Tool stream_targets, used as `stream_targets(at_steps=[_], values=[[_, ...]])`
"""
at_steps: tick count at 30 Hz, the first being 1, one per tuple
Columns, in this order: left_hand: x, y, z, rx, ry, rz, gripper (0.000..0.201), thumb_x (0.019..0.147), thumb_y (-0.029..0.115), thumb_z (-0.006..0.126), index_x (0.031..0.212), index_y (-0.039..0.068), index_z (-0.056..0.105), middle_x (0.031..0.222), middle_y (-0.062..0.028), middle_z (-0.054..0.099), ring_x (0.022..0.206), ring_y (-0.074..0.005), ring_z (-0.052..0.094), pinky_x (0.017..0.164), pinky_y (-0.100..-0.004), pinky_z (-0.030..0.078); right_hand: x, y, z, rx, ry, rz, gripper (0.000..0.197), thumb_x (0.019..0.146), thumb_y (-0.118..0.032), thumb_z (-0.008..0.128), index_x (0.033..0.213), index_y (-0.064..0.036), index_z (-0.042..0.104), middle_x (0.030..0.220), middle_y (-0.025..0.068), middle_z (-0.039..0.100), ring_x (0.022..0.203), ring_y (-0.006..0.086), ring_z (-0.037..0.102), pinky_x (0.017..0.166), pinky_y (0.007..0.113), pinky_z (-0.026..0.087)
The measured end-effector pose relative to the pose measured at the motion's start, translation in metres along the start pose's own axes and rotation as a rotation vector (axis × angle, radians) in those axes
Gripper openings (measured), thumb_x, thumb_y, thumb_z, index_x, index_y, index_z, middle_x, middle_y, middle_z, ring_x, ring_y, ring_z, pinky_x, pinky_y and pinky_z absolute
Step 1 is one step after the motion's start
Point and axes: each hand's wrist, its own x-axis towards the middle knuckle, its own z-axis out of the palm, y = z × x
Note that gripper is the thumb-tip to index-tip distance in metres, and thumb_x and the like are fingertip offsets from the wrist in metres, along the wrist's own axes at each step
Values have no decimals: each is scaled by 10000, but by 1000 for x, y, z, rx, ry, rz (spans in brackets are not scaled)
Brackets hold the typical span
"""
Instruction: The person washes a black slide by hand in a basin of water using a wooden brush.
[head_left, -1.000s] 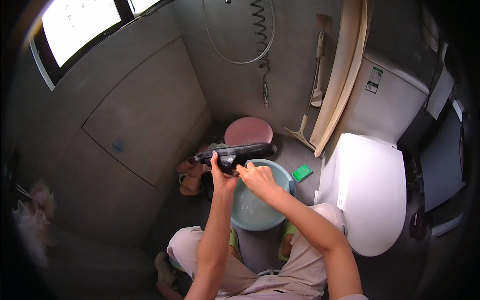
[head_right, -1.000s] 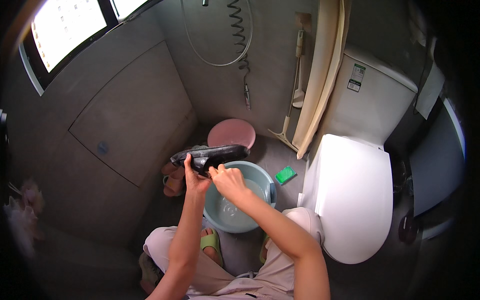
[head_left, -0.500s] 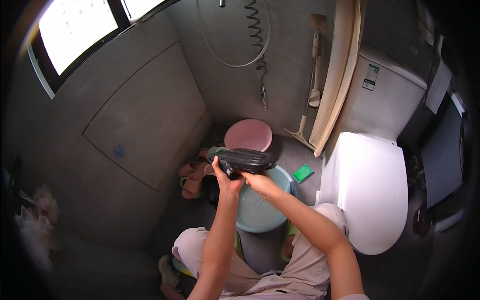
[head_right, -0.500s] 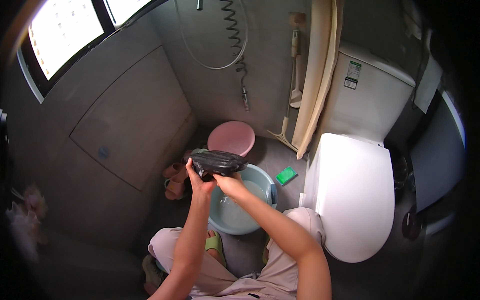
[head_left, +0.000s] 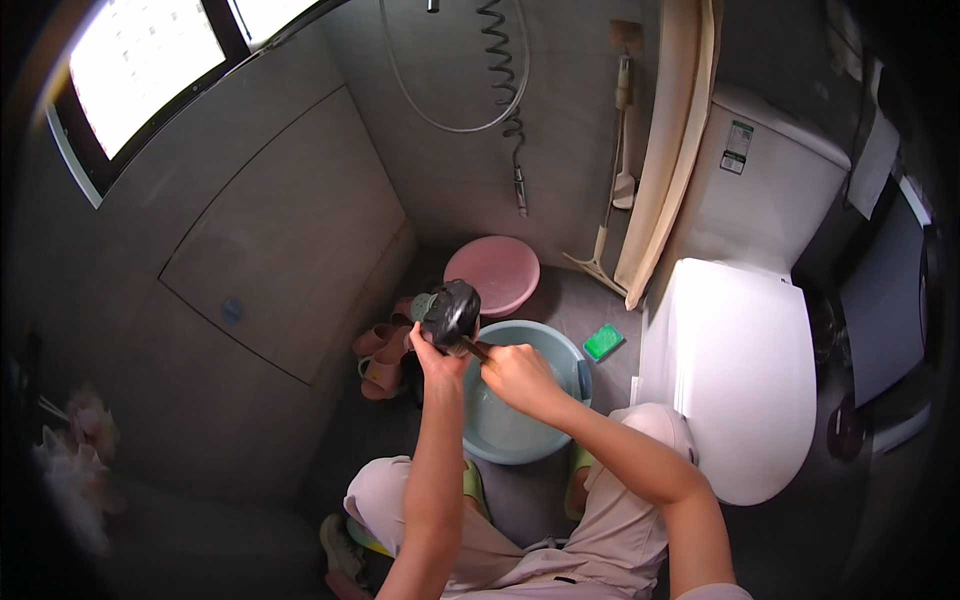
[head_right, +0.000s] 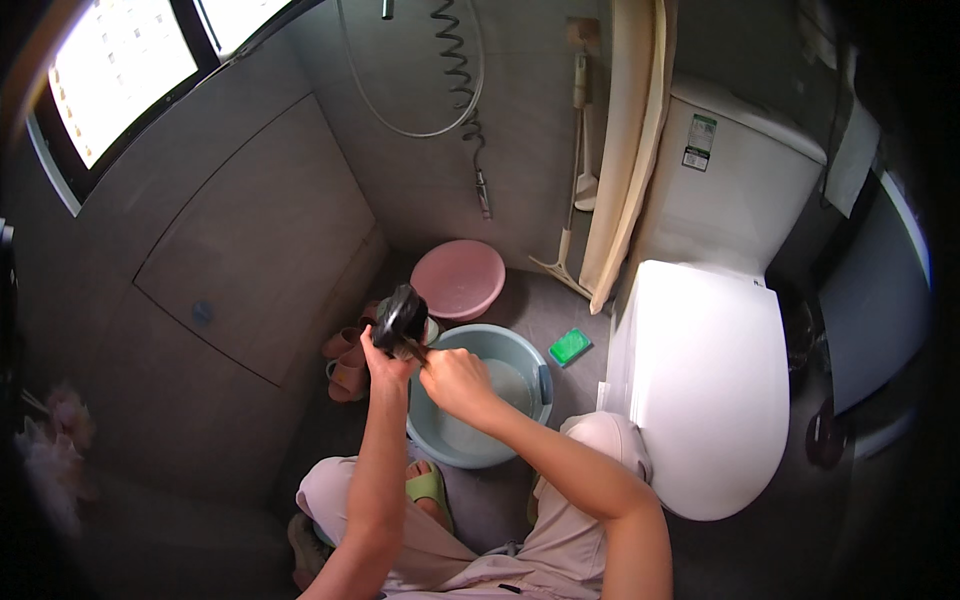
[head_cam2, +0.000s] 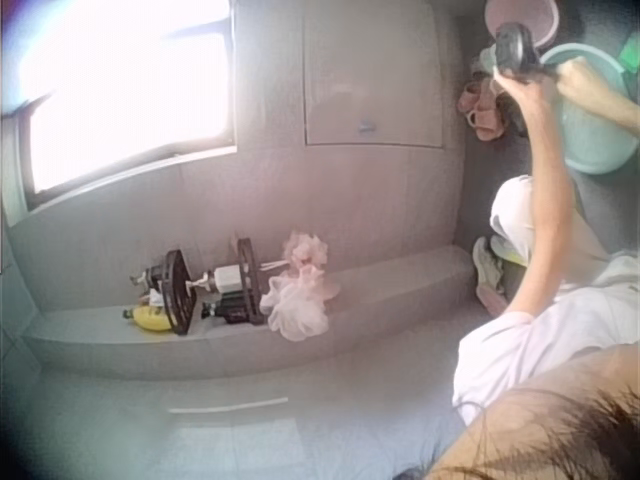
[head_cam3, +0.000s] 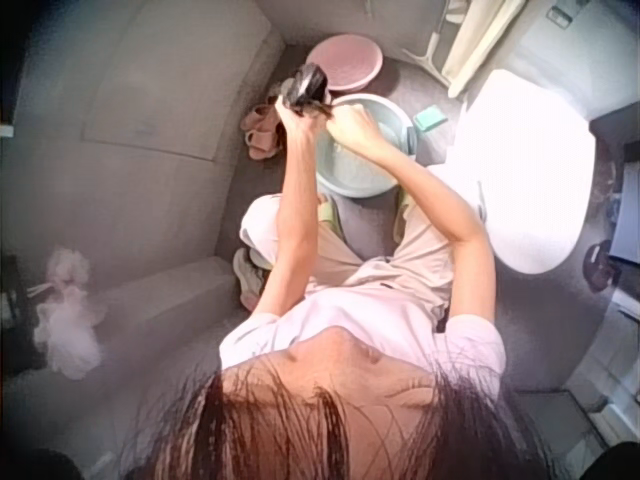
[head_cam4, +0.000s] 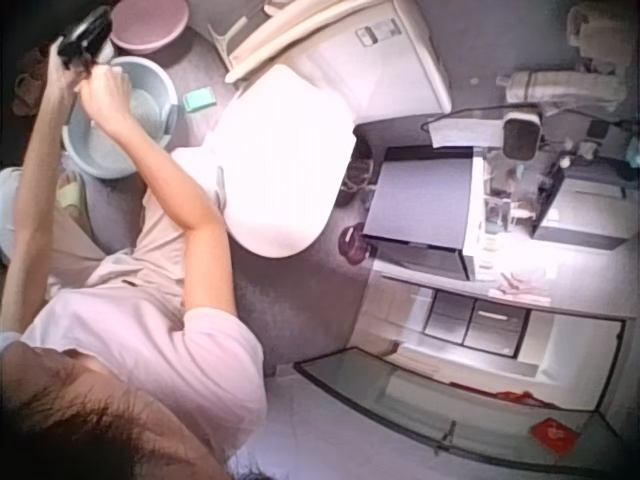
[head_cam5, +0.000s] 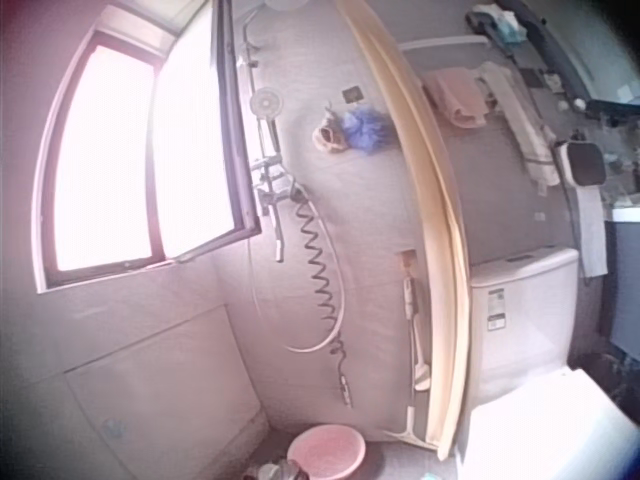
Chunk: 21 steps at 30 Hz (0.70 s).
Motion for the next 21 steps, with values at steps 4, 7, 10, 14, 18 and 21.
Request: stream_targets(at_steps=[4, 7, 10, 14, 18, 21], values=[[13, -15, -7, 52, -206, -8, 502, 838, 418, 407, 1153, 84, 611, 1175, -98, 635, 1065, -313, 614, 889, -502, 519, 6, 13, 13, 27, 90, 10, 208, 819, -175, 591, 815, 14, 678, 778, 258, 637, 745, 445, 624, 668, 509, 511], [7, -36, -3, 45, 0, -40, 535, 832, 421, 380, 1144, 54, 613, 1129, -117, 651, 1014, -325, 631, 877, -508, 525, 8, 20, 17, -76, 72, 38, 213, 817, -168, 598, 838, 31, 670, 783, 257, 646, 745, 444, 634, 680, 508, 520], [29, 1, -34, 2, -1, 22, 569, 790, 422, 394, 1108, 16, 634, 1111, -145, 652, 1003, -340, 635, 851, -490, 550, -2, -9, 25, -147, 10, -56, 215, 806, -158, 611, 791, 50, 661, 770, 272, 647, 738, 442, 650, 682, 504, 536], [10, -24, -16, -44, -164, -32, 403, 874, 364, 530, 1128, 74, 647, 1125, -108, 657, 1049, -287, 616, 901, -482, 524, 0, 15, 27, -270, -44, -33, 187, 785, -156, 634, 844, 20, 657, 820, 246, 658, 724, 416, 662, 648, 496, 548], [6, -32, -6, 164, 155, 108, 467, 822, 386, 423, 1055, 50, 647, 1064, -121, 662, 977, -314, 624, 850, -462, 525, 12, 25, 40, -231, 145, -118, 105, 760, -73, 592, 786, -5, 668, 756, 212, 671, 690, 381, 683, 602, 460, 562], [10, -18, -16, 195, 88, 109, 473, 761, 424, 407, 970, 80, 655, 1009, -106, 676, 929, -312, 634, 787, -493, 532, 2, 12, 29, -461, -152, -268, 155, 779, -81, 572, 896, -12, 646, 778, 199, 679, 679, 351, 688, 573, 453, 557]])
